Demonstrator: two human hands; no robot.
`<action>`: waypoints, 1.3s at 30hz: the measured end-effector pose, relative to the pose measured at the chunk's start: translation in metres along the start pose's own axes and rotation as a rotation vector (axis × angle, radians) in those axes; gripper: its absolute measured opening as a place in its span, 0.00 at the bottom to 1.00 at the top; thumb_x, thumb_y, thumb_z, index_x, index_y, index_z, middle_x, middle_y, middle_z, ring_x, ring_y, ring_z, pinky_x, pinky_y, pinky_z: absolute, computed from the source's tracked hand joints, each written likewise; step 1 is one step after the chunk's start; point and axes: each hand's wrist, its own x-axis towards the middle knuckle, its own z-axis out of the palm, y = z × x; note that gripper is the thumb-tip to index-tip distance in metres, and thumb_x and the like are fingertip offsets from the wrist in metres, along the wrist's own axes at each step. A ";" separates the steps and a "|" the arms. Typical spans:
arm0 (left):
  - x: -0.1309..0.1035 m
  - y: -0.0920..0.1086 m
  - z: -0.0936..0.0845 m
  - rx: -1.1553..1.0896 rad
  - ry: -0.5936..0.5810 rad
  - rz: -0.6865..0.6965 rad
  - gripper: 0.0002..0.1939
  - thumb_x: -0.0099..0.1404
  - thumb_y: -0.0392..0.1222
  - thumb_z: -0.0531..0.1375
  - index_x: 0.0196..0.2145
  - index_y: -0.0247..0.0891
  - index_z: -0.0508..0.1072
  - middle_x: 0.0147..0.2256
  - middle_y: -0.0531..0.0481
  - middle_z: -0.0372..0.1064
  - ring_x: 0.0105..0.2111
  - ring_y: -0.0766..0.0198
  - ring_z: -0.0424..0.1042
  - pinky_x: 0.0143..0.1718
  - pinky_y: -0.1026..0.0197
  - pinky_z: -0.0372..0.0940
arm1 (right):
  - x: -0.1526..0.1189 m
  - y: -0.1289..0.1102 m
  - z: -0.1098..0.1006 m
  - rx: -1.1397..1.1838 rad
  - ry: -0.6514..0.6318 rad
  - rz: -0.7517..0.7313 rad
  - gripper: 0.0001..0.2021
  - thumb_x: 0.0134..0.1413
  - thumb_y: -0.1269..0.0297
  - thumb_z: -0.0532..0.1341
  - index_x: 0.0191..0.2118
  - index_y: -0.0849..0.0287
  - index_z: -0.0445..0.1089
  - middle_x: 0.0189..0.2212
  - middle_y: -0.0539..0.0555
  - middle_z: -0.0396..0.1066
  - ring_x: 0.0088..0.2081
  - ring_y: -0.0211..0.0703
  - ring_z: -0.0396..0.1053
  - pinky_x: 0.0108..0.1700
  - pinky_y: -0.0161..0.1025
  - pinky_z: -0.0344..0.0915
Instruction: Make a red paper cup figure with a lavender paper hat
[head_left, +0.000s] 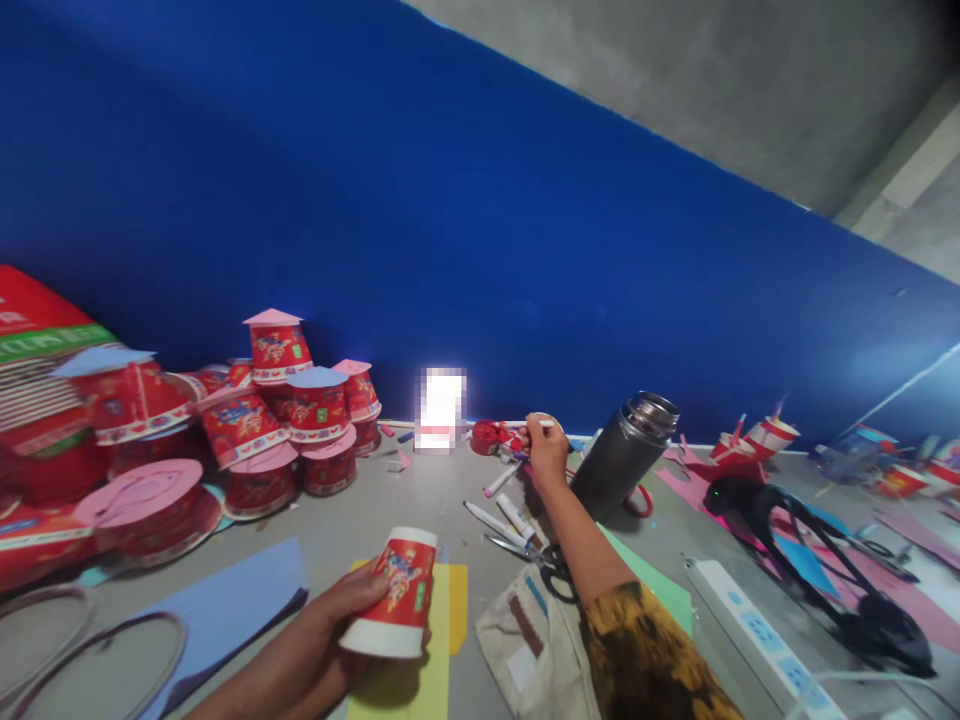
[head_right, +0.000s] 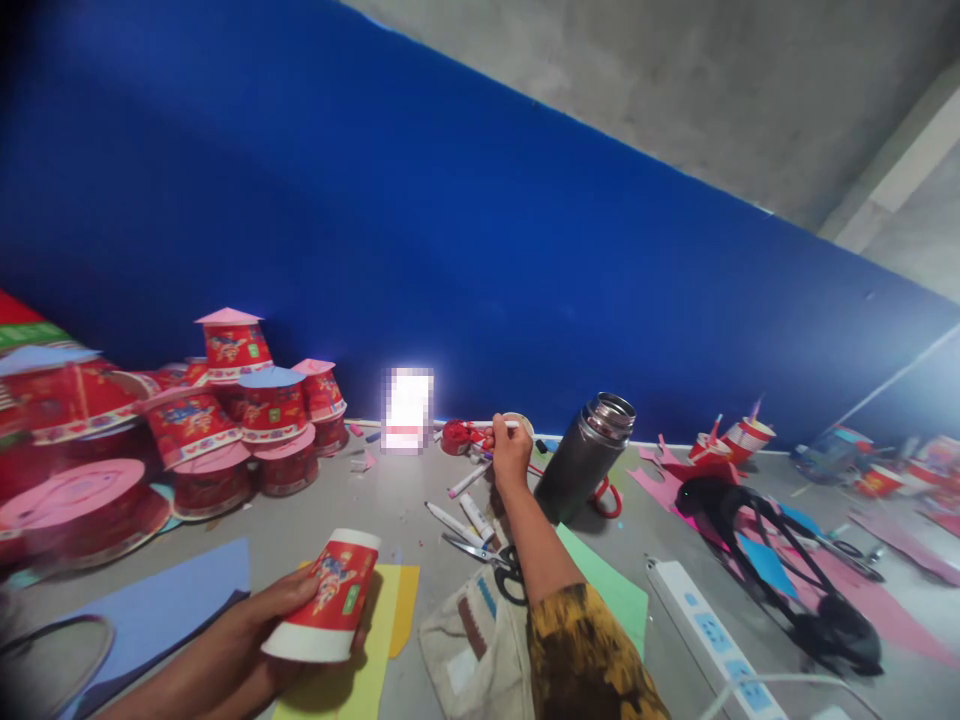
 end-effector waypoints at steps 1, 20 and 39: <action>0.000 0.000 0.000 -0.003 -0.003 -0.002 0.25 0.60 0.38 0.71 0.53 0.27 0.74 0.41 0.33 0.81 0.38 0.44 0.83 0.47 0.45 0.75 | -0.002 -0.002 0.000 0.040 -0.004 0.024 0.23 0.45 0.41 0.69 0.34 0.56 0.67 0.21 0.46 0.71 0.18 0.35 0.64 0.20 0.32 0.61; -0.008 0.007 0.014 0.064 0.020 0.111 0.23 0.63 0.47 0.69 0.52 0.31 0.74 0.40 0.37 0.80 0.39 0.46 0.81 0.46 0.48 0.73 | -0.043 -0.057 0.027 0.428 -0.324 0.260 0.21 0.41 0.50 0.76 0.30 0.58 0.70 0.15 0.42 0.63 0.15 0.27 0.54 0.17 0.27 0.51; -0.024 0.043 0.021 1.132 0.359 1.133 0.10 0.68 0.46 0.60 0.45 0.47 0.79 0.43 0.49 0.74 0.47 0.55 0.73 0.53 0.48 0.70 | -0.130 -0.105 0.037 0.014 -0.620 -0.236 0.13 0.57 0.54 0.70 0.30 0.58 0.73 0.17 0.46 0.71 0.16 0.31 0.61 0.18 0.30 0.57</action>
